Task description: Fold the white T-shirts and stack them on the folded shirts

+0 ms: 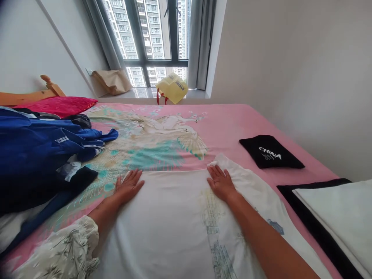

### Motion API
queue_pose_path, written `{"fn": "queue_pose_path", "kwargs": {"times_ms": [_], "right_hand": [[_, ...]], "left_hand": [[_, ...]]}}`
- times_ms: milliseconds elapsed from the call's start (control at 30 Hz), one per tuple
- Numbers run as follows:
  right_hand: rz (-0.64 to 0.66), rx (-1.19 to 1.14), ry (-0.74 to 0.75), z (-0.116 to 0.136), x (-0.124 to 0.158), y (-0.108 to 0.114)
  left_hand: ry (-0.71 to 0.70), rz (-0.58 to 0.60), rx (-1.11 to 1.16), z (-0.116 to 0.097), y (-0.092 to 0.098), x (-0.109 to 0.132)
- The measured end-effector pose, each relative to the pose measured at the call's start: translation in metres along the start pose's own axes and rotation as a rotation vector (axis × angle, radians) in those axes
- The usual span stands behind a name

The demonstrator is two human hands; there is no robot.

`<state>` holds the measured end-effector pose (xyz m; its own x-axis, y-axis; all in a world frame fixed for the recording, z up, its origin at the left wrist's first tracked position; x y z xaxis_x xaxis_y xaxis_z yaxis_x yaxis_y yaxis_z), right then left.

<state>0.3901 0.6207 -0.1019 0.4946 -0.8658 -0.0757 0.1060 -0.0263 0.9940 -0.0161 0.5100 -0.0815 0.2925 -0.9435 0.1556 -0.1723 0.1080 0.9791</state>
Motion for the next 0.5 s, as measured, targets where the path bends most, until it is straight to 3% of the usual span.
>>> {"fn": "queue_pose_path", "kwargs": {"times_ms": [100,167,267,333,400,433,500], "right_hand": [[0.016,-0.010,-0.023,0.002,-0.003,0.003],[0.045,-0.039,-0.081,0.011,0.002,0.008],[0.045,-0.112,-0.165,0.033,0.029,0.019],[0.035,-0.142,-0.066,0.050,0.065,0.022],[0.082,-0.114,0.140,0.056,0.112,0.018],[0.087,-0.074,0.127,0.043,0.135,0.016],[0.073,-0.010,-0.092,-0.001,0.175,0.017]], "left_hand": [[0.039,0.063,-0.013,-0.016,0.011,0.008],[0.041,0.062,-0.016,-0.033,0.017,0.030],[-0.141,-0.014,0.022,-0.061,0.016,0.092],[-0.299,-0.016,0.057,-0.063,0.005,0.149],[-0.332,0.029,0.052,-0.038,-0.009,0.205],[-0.302,0.037,0.034,-0.017,-0.012,0.229],[-0.186,0.031,-0.007,0.031,-0.008,0.267]]}}
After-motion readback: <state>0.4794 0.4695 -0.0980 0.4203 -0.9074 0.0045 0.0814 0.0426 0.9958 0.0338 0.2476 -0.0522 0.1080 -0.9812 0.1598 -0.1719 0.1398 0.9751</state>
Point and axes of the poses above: each hand's wrist, its own x-axis away from the middle knuckle, its own y-axis out of the back of the hand, z = x × y, the point moved 7 cm from there along -x, towards the middle knuckle, and after that the axes turned 3 degrees about y, right-handed, at the moved point
